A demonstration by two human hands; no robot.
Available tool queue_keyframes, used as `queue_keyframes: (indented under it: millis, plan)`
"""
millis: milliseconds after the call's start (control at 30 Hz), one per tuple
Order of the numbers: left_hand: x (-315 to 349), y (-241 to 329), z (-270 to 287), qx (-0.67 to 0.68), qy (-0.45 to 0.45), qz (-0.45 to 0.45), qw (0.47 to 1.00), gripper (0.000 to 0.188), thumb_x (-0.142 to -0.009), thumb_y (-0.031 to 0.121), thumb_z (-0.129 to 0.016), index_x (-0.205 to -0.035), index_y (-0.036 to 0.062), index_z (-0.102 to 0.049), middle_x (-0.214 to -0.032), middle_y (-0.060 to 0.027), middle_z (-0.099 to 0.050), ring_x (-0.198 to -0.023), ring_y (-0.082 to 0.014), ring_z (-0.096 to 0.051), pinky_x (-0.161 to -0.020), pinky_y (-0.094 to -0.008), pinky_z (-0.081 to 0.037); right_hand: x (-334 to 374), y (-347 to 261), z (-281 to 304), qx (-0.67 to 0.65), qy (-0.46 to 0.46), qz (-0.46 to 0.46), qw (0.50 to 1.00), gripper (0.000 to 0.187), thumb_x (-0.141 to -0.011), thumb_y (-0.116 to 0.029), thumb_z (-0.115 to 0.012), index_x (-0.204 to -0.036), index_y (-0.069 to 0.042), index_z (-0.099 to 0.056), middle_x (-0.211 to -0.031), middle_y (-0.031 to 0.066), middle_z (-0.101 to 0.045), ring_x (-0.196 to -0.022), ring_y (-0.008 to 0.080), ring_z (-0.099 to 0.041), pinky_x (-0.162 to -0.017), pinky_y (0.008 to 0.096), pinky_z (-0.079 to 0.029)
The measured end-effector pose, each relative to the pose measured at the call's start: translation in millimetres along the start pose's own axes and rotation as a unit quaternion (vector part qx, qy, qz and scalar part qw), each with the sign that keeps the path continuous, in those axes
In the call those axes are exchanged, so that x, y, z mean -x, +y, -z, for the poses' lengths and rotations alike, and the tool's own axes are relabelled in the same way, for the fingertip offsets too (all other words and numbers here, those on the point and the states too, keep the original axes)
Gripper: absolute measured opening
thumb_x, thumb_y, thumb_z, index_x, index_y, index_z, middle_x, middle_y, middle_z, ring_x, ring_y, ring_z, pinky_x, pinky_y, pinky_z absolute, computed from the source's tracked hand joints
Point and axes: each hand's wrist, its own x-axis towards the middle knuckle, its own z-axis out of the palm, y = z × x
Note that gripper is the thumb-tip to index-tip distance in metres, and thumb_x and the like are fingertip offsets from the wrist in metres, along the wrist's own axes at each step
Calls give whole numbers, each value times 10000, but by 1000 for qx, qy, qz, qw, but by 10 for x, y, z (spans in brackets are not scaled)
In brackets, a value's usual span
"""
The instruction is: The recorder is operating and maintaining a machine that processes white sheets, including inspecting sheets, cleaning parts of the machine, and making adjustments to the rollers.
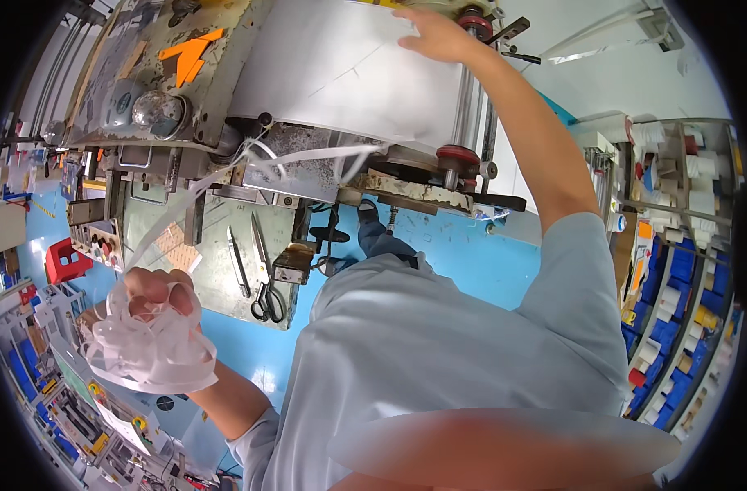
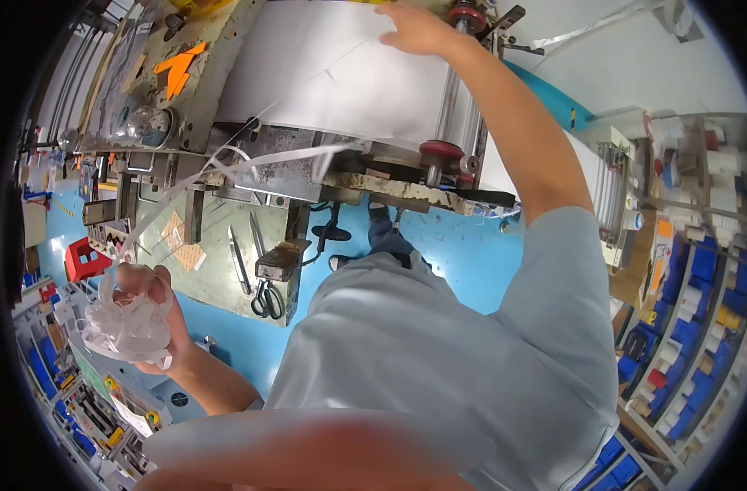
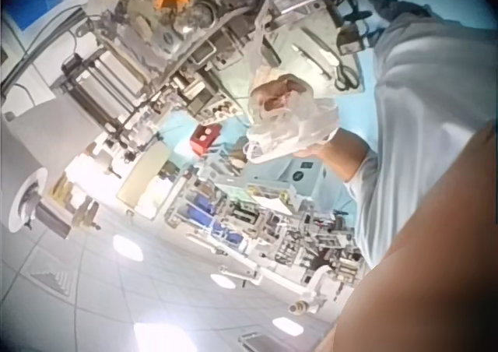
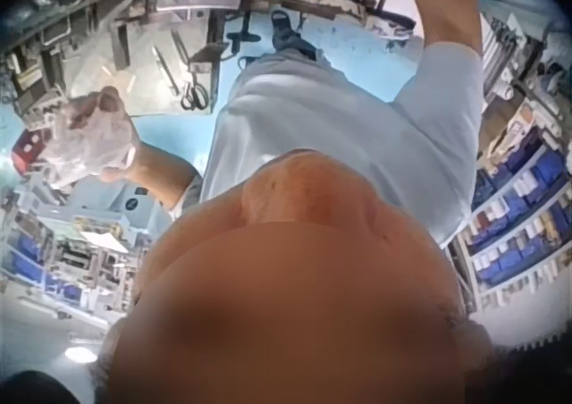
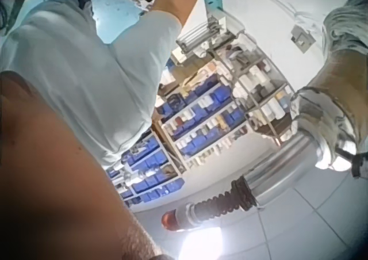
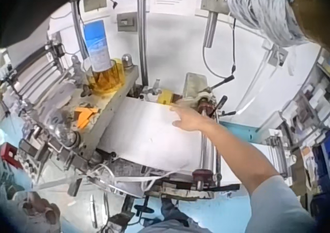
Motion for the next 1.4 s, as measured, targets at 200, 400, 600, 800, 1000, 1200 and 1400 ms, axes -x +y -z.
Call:
queue_keyframes:
  millis: [200,400,600,800,1000,1200,1400]
  plan:
    - [-195,-48,-341,8,97,-142,985,555,-803,308,-690,-1267,91,-478,-1401,-98,-394,-971,-246,-510,-773,-332,-347,-73,-13,-145,43,-58,-65,995,570,-860,-308,-616,-1351,-80,-436,-1240,178,-585,-1117,330,-571,-944,368,-451]
    - [-691,-286,-762,-703,76,-304,639,667,-953,245,-518,-1468,27,-154,-1491,-211,-275,-1344,-389,-324,-1096,-491,-280,-102,51,-113,23,-75,-72,994,524,-853,-295,-610,-1325,-113,-474,-1217,160,-606,-1101,316,-588,-945,375,-451]
    - [-1126,135,-861,-973,-88,-48,208,629,-730,290,-768,-1251,69,-494,-1174,-86,-556,-980,-232,-542,-766,-366,-421,9,128,-122,-5,-57,-68,996,448,-845,-204,-609,-1273,-106,-524,-1195,149,-617,-1087,308,-593,-932,376,-459]
    - [-1010,260,-751,-911,-173,50,370,210,-731,180,-701,-768,49,-540,-624,-109,-582,-621,-292,-572,-636,-401,-428,-9,32,-143,-88,-52,-58,993,427,-844,-191,-615,-1257,-110,-538,-1194,147,-607,-1070,315,-595,-925,378,-463]
    - [-794,466,-282,-464,-70,507,723,240,-818,225,-692,-814,-8,-632,-622,-23,-552,-538,-98,-490,-481,-289,-347,111,96,-161,3,-37,21,999,442,-842,-184,-619,-1260,-76,-529,-1242,165,-561,-1125,326,-547,-961,394,-438]
    - [-161,160,-264,-288,-88,447,842,311,-852,250,-695,-984,-13,-596,-814,-4,-550,-719,-66,-464,-600,-229,-369,230,-337,-130,74,-175,58,980,480,-857,-218,-596,-1298,-59,-494,-1228,186,-546,-1144,343,-518,-996,407,-408]
    - [125,-59,-465,-328,-50,402,853,295,-850,242,-687,-947,-14,-578,-717,8,-503,-621,-57,-386,-532,-232,-333,354,-628,-160,115,-114,41,986,519,-867,-253,-600,-1302,-5,-462,-1217,189,-546,-1137,342,-526,-980,418,-420]
